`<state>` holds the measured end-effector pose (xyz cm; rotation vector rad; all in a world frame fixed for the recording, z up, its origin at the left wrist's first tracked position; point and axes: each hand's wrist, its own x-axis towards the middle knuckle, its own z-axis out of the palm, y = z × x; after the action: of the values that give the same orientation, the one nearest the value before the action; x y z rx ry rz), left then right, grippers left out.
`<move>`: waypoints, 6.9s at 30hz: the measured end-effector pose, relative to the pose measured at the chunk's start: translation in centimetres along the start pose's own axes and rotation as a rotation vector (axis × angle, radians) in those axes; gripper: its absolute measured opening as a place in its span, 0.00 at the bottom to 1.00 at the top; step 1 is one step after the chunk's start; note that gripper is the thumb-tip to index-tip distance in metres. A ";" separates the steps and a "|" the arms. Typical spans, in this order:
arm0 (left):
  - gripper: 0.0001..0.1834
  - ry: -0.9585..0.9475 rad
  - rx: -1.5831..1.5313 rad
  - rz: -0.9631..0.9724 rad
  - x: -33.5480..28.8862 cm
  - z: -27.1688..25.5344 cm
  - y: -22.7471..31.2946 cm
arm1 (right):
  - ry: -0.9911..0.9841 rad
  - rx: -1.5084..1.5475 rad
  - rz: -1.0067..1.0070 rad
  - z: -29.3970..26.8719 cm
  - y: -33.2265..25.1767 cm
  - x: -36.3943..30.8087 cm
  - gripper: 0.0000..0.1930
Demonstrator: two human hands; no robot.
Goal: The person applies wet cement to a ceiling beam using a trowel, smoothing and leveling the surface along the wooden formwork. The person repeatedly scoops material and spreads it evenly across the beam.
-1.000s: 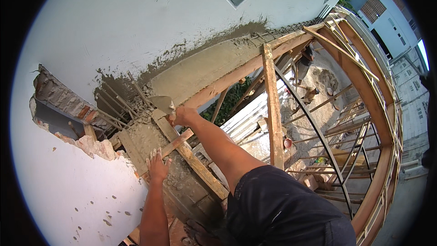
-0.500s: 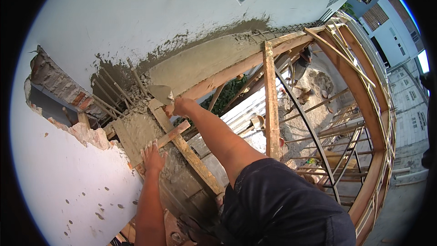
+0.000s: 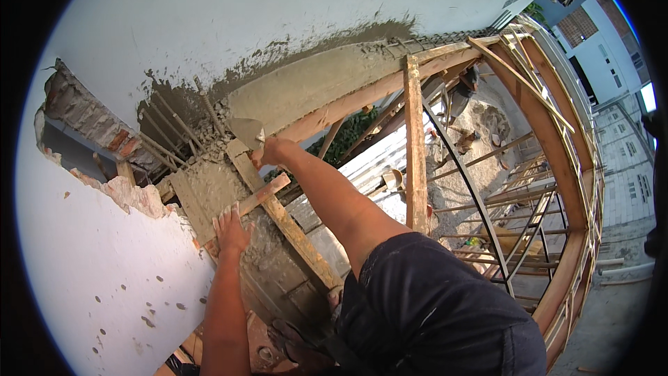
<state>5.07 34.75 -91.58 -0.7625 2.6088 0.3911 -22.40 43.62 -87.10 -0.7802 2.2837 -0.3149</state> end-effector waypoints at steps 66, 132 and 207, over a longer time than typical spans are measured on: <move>0.42 0.074 -0.009 -0.009 -0.2 0.2 0.2 | 0.018 -0.074 0.007 -0.9 -0.4 -1.1 0.16; 0.41 0.108 -0.002 0.006 0.0 0.4 0.0 | -0.054 -0.086 -0.064 -0.9 -0.3 0.4 0.10; 0.42 0.115 -0.009 0.016 0.0 0.7 0.0 | -0.157 -0.043 -0.176 -1.1 0.2 1.1 0.12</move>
<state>5.25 34.97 -92.22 -0.7891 2.7229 0.3738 -23.86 43.10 -86.93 -0.9960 2.0857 -0.2746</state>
